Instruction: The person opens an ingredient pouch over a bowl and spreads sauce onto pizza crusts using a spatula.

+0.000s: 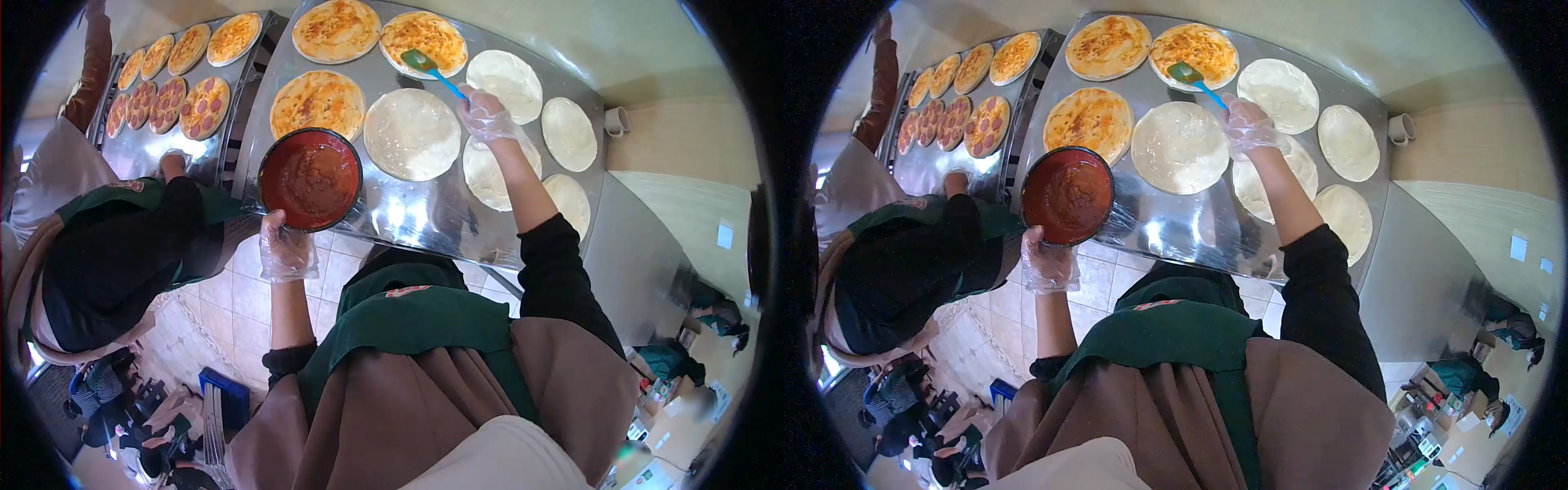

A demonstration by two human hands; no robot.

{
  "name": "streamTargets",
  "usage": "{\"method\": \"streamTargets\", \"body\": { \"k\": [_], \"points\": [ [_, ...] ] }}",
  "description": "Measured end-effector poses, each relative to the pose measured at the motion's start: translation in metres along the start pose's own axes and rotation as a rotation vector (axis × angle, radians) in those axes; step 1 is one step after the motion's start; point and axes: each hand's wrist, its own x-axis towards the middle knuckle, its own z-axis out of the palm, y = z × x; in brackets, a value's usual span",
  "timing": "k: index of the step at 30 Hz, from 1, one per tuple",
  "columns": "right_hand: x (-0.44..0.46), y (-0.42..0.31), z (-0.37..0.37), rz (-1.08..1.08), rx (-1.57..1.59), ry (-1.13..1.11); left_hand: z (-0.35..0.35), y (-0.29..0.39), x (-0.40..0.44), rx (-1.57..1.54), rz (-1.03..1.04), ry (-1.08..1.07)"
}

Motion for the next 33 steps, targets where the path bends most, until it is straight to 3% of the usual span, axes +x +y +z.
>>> {"method": "streamTargets", "body": {
  "k": [6, 8, 12, 14, 15, 17, 20, 21, 23, 24, 28, 31, 33],
  "points": [
    [0.003, 0.046, 0.009, 0.018, -0.229, -0.067, 0.003, -0.002, 0.006, 0.014, 0.023, -0.056],
    [-0.004, 0.064, 0.005, 0.006, -0.224, 0.055, 0.004, -0.004, 0.01, 0.033, 0.022, -0.03],
    [-0.03, 0.043, -0.038, 0.101, -0.211, 0.066, 0.0, -0.012, 0.028, 0.084, -0.015, 0.015],
    [-0.045, 0.04, -0.047, 0.211, 0.212, 0.133, 0.009, -0.017, 0.037, 0.216, 0.008, -0.06],
    [-0.056, 0.036, -0.057, 0.21, 0.213, 0.116, 0.008, -0.021, 0.043, 0.216, 0.004, -0.043],
    [-0.076, 0.021, -0.083, 0.289, 0.903, -0.203, 0.004, -0.03, 0.057, 0.289, 0.013, -0.072],
    [-0.112, -0.01, -0.107, 0.235, 1.072, -0.333, 0.01, -0.038, 0.069, 0.372, 0.005, -0.065],
    [-0.118, -0.012, -0.103, 0.235, 1.07, -0.34, 0.014, -0.04, 0.073, 0.369, 0.005, -0.058],
    [-0.129, -0.014, -0.095, -0.179, 0.667, -0.251, 0.022, -0.044, 0.077, 0.421, 0.058, -0.09],
    [-0.131, -0.024, -0.096, -0.271, 0.514, -0.202, 0.026, -0.046, 0.076, 0.474, 0.048, -0.078],
    [-0.131, -0.045, -0.073, -0.281, 0.125, -0.161, 0.033, -0.049, 0.089, 0.672, 0.027, -0.114],
    [-0.135, -0.039, -0.045, -0.203, 0.214, -0.172, 0.036, -0.055, 0.098, 0.807, 0.108, -0.182],
    [-0.141, -0.033, -0.034, -0.104, 0.358, -0.291, 0.039, -0.061, 0.098, 0.9, 0.214, -0.235]
  ]
}}
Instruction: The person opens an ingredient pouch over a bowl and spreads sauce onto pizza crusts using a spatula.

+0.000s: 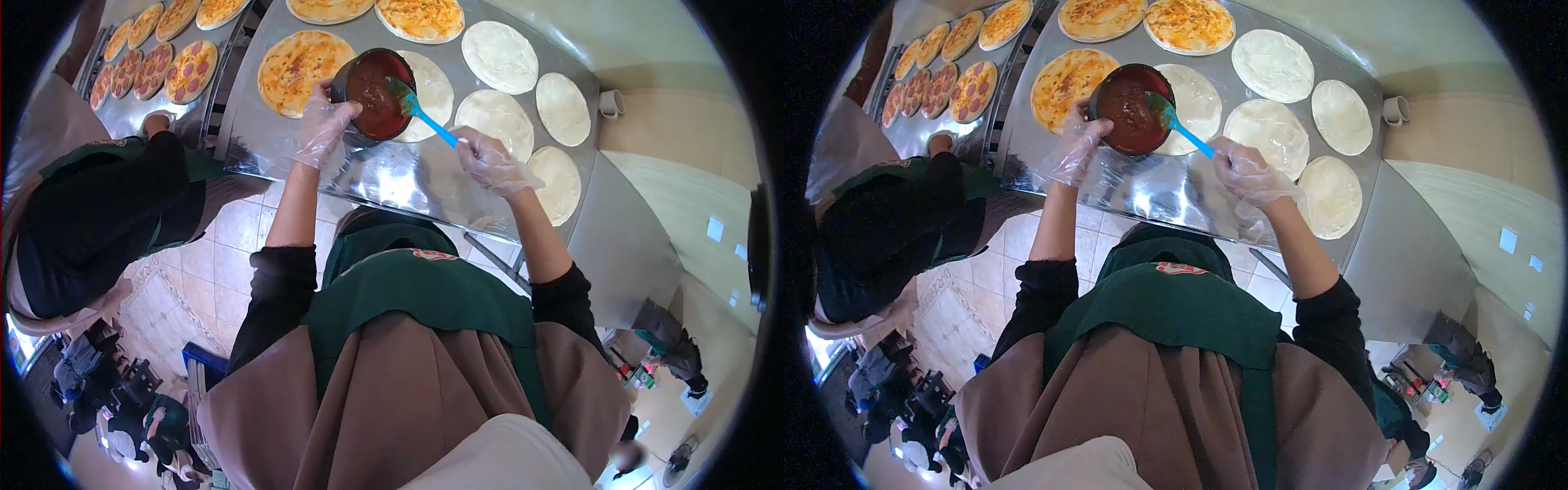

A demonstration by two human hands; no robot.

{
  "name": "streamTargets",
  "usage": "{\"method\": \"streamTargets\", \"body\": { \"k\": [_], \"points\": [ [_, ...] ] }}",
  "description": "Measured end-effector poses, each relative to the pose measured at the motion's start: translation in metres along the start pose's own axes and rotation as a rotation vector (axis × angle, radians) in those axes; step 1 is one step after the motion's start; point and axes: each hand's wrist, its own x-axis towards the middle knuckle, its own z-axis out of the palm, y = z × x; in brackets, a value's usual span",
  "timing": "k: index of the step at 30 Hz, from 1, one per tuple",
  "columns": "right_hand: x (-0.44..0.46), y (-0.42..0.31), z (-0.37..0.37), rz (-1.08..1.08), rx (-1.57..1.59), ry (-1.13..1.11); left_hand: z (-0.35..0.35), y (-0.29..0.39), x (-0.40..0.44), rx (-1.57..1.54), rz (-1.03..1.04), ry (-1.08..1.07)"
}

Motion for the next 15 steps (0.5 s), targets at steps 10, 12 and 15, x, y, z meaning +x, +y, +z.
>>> {"method": "streamTargets", "body": {
  "k": [10, 12, 15],
  "points": [
    [-0.017, 0.029, 0.026, 0.587, 0.922, -0.214, 0.013, -0.01, -0.012, -0.194, -0.15, -0.081],
    [-0.02, 0.039, 0.034, 0.578, 0.918, -0.187, 0.014, -0.014, -0.012, -0.3, -0.226, -0.076],
    [-0.025, 0.047, 0.04, 0.486, 0.982, -0.151, 0.018, -0.003, -0.02, -0.345, -0.354, -0.056]
  ]
}}
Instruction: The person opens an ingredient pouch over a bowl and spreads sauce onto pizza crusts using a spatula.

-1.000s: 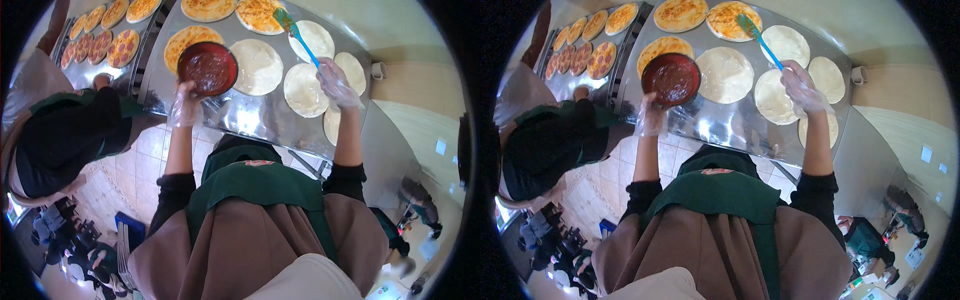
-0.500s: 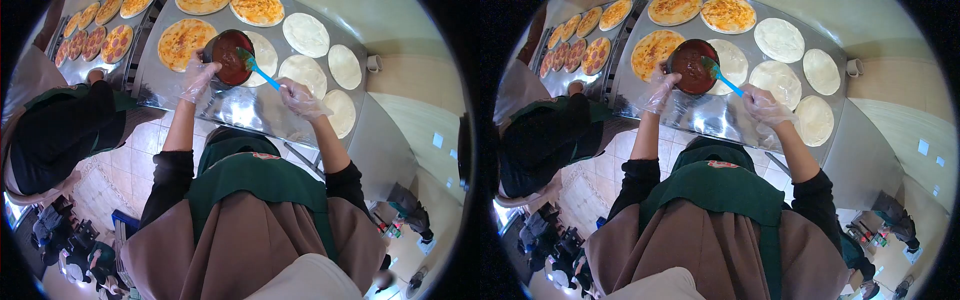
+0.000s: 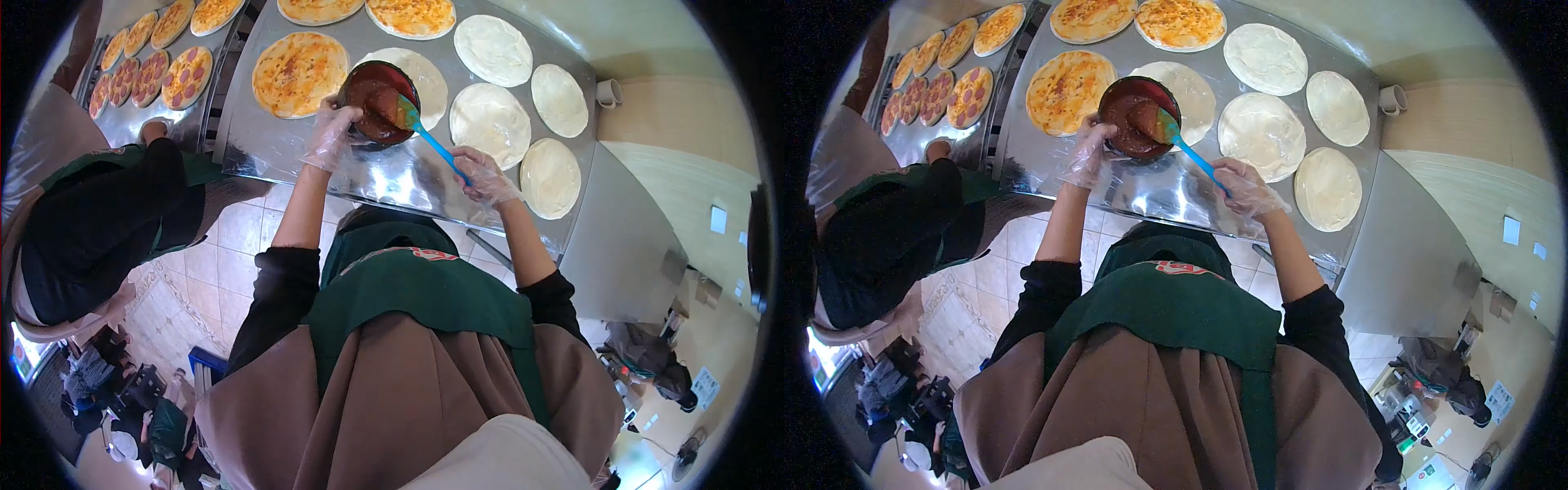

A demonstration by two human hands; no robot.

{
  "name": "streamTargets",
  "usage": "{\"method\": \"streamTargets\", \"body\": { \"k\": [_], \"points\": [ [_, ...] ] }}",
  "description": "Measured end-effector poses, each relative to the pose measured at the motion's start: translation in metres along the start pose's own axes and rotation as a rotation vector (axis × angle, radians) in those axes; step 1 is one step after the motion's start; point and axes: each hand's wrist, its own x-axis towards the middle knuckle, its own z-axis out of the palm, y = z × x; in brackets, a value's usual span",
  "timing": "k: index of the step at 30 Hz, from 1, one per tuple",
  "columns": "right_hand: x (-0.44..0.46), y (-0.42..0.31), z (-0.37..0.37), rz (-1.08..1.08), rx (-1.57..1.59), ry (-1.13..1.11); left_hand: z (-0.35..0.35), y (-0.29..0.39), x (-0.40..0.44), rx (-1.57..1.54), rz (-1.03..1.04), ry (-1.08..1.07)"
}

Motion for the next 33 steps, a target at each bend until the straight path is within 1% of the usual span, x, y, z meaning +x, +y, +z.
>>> {"method": "streamTargets", "body": {
  "k": [4, 9, 13, 15, 17, 18, 20, 21, 23, 24, 26, 27, 29, 30, 32, 33],
  "points": [
    [-0.008, -0.001, 0.002, -0.03, -0.005, -0.007, -0.007, -0.014, 0.007, -0.059, 0.0, -0.006],
    [-0.014, -0.004, 0.0, -0.059, -0.009, -0.012, -0.02, -0.016, 0.0, -0.096, -0.02, 0.077],
    [-0.011, -0.003, -0.004, -0.152, -0.058, 0.082, -0.041, -0.009, -0.02, -0.129, -0.014, 0.084],
    [0.006, 0.012, -0.013, -0.185, -0.066, 0.123, -0.056, -0.009, -0.03, -0.153, -0.021, 0.132],
    [0.035, 0.034, -0.023, -0.527, -0.406, 0.264, -0.067, -0.005, -0.043, -0.156, -0.033, 0.121],
    [0.04, 0.036, -0.019, -0.522, -0.405, 0.263, -0.069, -0.002, -0.05, -0.18, -0.02, 0.143],
    [0.051, 0.041, -0.007, -0.806, -1.017, 0.52, -0.071, 0.002, -0.062, -0.229, 0.002, 0.179],
    [0.047, 0.039, 0.0, -0.803, -1.015, 0.516, -0.071, 0.004, -0.068, -0.228, -0.001, 0.183],
    [0.035, 0.028, 0.012, -0.652, -1.218, 0.453, -0.073, 0.008, -0.075, -0.247, 0.059, 0.162],
    [0.037, 0.033, 0.011, -0.653, -1.218, 0.449, -0.076, 0.009, -0.078, -0.242, 0.066, 0.185],
    [0.043, 0.046, 0.005, -0.775, -1.042, 0.57, -0.08, 0.01, -0.083, -0.261, 0.093, 0.188],
    [0.045, 0.044, 0.006, -0.773, -1.042, 0.567, -0.081, 0.012, -0.085, -0.279, 0.121, 0.185],
    [0.048, 0.041, 0.009, -0.665, -1.031, 0.632, -0.083, 0.015, -0.088, -0.282, 0.125, 0.19],
    [0.05, 0.043, 0.012, -0.662, -1.032, 0.633, -0.082, 0.017, -0.09, -0.285, 0.133, 0.191],
    [0.053, 0.049, 0.016, -0.675, -1.144, 0.482, -0.077, 0.023, -0.094, -0.283, 0.14, 0.211],
    [0.049, 0.05, 0.016, -0.675, -1.146, 0.482, -0.075, 0.024, -0.095, -0.28, 0.15, 0.234]
  ]
}}
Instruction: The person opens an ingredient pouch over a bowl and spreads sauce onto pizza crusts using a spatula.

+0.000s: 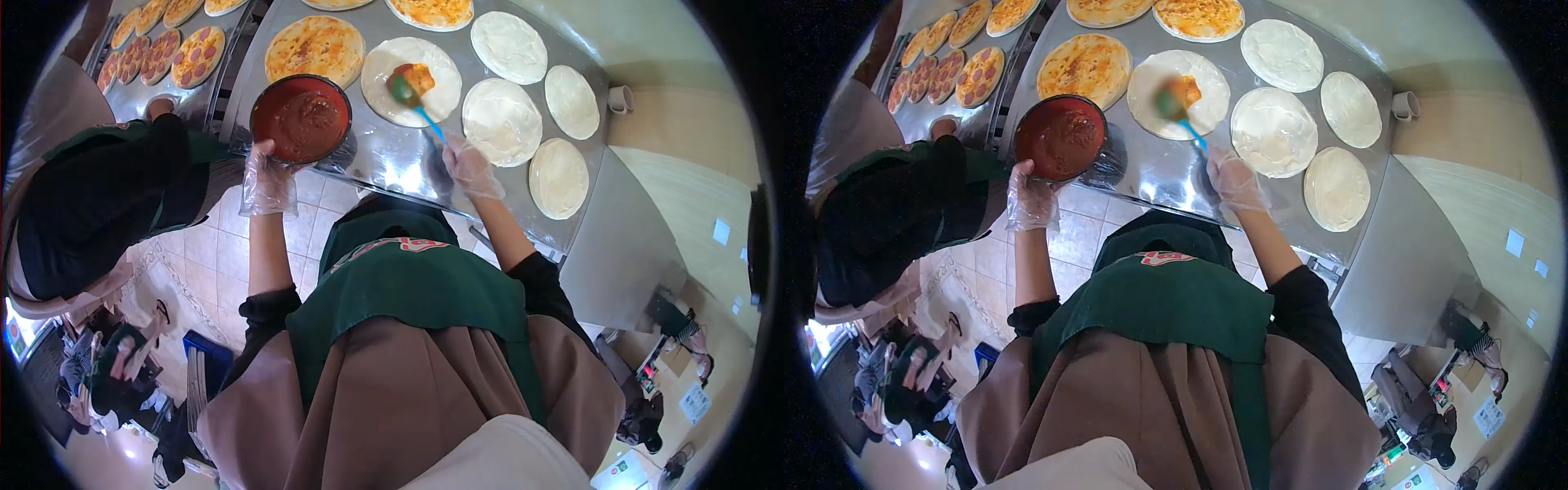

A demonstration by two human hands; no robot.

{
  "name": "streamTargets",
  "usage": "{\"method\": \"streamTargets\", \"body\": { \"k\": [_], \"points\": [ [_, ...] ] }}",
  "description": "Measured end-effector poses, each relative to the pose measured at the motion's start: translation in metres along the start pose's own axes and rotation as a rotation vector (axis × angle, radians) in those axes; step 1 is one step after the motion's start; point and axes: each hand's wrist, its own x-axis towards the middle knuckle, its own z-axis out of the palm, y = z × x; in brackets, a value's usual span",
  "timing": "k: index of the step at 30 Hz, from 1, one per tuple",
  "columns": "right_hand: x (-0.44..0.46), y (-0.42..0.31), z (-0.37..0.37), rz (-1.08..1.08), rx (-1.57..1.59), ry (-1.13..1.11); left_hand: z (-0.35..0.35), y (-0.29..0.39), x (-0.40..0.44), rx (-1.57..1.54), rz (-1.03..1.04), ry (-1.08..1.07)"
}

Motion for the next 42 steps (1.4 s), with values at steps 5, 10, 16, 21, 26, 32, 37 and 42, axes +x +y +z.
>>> {"method": "streamTargets", "body": {
  "k": [5, 10, 16, 21, 26, 32, 37, 42],
  "points": [
    [-0.002, 0.014, -0.012, -0.058, 0.168, 0.067, -0.006, 0.004, -0.004, -0.014, -0.006, -0.027],
    [0.03, 0.014, 0.012, -0.055, 0.075, 0.205, -0.005, 0.004, -0.005, -0.031, 0.016, 0.028],
    [0.013, 0.008, -0.021, -0.202, 0.164, -0.077, -0.005, 0.007, -0.015, -0.046, 0.051, 0.006],
    [0.051, 0.016, -0.017, -0.046, 0.114, 0.084, -0.007, 0.008, -0.018, -0.072, 0.052, 0.034],
    [0.07, 0.008, 0.001, -0.181, -0.028, -0.107, -0.005, 0.01, -0.02, -0.039, 0.05, 0.042],
    [0.06, 0.011, -0.047, -0.181, 0.091, -0.147, -0.013, 0.009, -0.024, -0.063, 0.071, 0.033],
    [0.087, -0.006, -0.049, -0.186, 0.005, -0.096, -0.02, 0.004, -0.019, -0.1, 0.052, 0.015],
    [0.073, 0.012, -0.052, -0.303, -0.088, -0.284, -0.02, 0.001, -0.017, -0.171, 0.073, 0.066]
  ]
}}
